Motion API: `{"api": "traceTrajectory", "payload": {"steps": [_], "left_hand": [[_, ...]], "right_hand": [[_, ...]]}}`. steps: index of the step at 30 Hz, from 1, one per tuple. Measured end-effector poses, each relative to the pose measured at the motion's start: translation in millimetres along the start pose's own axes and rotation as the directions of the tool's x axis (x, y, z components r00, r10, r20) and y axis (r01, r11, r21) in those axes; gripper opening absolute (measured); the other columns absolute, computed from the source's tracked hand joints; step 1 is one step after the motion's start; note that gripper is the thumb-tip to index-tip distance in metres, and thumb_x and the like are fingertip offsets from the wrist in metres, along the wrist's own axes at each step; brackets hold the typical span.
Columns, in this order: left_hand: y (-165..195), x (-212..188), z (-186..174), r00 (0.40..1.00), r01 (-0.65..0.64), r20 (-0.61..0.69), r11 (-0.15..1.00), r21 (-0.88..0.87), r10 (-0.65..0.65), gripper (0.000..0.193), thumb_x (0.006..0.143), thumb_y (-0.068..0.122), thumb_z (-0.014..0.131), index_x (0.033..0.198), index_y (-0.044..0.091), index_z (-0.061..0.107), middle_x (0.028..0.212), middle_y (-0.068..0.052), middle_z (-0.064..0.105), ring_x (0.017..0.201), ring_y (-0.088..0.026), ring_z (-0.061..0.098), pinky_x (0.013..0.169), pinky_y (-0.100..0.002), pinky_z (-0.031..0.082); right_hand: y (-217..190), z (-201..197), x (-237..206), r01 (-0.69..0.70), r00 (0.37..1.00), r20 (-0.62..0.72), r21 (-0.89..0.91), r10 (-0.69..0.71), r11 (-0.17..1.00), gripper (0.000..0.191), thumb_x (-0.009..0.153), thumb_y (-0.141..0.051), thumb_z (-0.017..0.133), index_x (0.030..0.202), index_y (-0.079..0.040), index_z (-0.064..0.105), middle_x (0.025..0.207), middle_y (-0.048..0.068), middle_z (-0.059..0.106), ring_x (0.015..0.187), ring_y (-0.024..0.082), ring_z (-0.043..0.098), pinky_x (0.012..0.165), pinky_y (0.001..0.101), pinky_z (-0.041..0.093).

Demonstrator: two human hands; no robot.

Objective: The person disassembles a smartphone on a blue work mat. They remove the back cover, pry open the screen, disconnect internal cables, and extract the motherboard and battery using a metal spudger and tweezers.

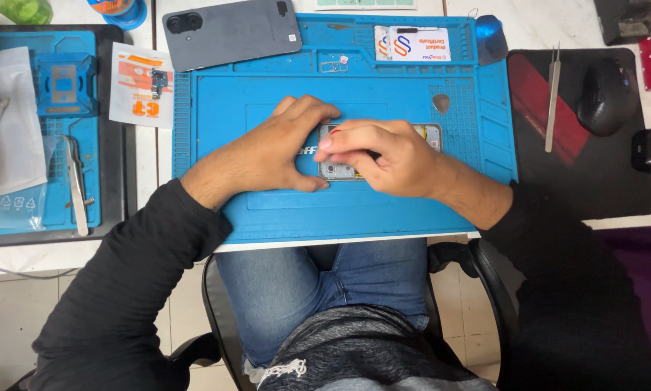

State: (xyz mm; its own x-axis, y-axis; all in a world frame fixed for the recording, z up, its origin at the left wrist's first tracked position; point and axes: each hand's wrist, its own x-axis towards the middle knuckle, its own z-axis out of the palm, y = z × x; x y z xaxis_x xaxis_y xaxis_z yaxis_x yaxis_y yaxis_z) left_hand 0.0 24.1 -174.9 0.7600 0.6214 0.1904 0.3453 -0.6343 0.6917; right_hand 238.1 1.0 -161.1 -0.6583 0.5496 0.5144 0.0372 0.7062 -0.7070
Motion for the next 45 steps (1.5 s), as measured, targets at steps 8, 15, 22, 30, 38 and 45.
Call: {"api": "traceTrajectory", "payload": {"steps": [8,15,22,30,38,45], "left_hand": [[0.1,-0.5,-0.1,0.999,0.032,0.025,0.999,-0.005,-0.032,0.08,0.064,0.028,0.093,0.131,0.006,0.054,0.128,-0.013,0.056,0.116,-0.035,0.05,0.101,-0.044,0.044],[-1.0,-0.5,0.7,1.0,-0.022,0.004,1.0,0.003,0.022,0.08,0.065,0.028,0.093,0.131,0.006,0.053,0.127,-0.013,0.056,0.118,-0.035,0.05,0.103,-0.044,0.043],[-0.4,-0.5,1.1,0.999,0.04,0.023,0.999,-0.01,-0.04,0.08,0.065,0.028,0.091,0.132,0.005,0.053,0.129,-0.014,0.055,0.118,-0.036,0.049,0.101,-0.043,0.044],[-1.6,-0.8,1.5,0.999,0.027,0.02,1.0,0.002,-0.027,0.08,0.065,0.029,0.092,0.131,0.005,0.053,0.127,-0.015,0.054,0.118,-0.036,0.049,0.102,-0.044,0.044],[-1.3,-1.1,2.1,0.999,0.028,0.031,0.999,0.029,-0.029,0.077,0.067,0.029,0.091,0.129,0.004,0.054,0.127,-0.014,0.053,0.116,-0.036,0.048,0.101,-0.044,0.045],[2.7,-1.3,1.6,0.999,0.006,0.042,0.999,0.04,-0.008,0.075,0.068,0.033,0.09,0.129,0.005,0.057,0.127,-0.015,0.049,0.115,-0.035,0.046,0.097,-0.044,0.046]], "right_hand": [[-2.2,-8.4,6.4,0.006,0.996,-0.094,0.013,-0.005,1.0,0.031,0.092,0.006,0.081,0.115,-0.003,0.062,0.106,0.015,0.065,0.094,0.023,0.069,0.083,0.0312,0.059],[1.0,-13.6,0.1,-0.082,0.996,-0.033,0.152,0.088,0.985,0.027,0.093,0.012,0.071,0.115,0.0,0.062,0.114,0.014,0.07,0.109,0.024,0.073,0.096,0.0319,0.061],[10.5,-10.7,1.6,-0.067,0.992,-0.095,0.188,0.086,0.98,0.025,0.097,0.009,0.078,0.115,-0.002,0.064,0.116,0.012,0.063,0.105,0.018,0.068,0.092,0.0284,0.062],[10.7,-5.5,-0.7,-0.077,0.993,-0.069,0.212,0.093,0.974,0.033,0.091,0.007,0.077,0.117,-0.003,0.059,0.115,0.014,0.062,0.109,0.021,0.066,0.097,0.032,0.057],[9.2,-7.0,-3.8,-0.08,0.995,-0.033,0.371,0.099,0.925,0.031,0.098,0.01,0.064,0.123,-0.005,0.056,0.118,0.014,0.062,0.114,0.022,0.065,0.104,0.0346,0.056],[8.4,-5.5,-2.2,-0.136,0.983,-0.054,0.418,0.175,0.898,0.029,0.097,0.009,0.064,0.122,-0.005,0.058,0.116,0.012,0.063,0.109,0.018,0.066,0.099,0.0312,0.057]]}}
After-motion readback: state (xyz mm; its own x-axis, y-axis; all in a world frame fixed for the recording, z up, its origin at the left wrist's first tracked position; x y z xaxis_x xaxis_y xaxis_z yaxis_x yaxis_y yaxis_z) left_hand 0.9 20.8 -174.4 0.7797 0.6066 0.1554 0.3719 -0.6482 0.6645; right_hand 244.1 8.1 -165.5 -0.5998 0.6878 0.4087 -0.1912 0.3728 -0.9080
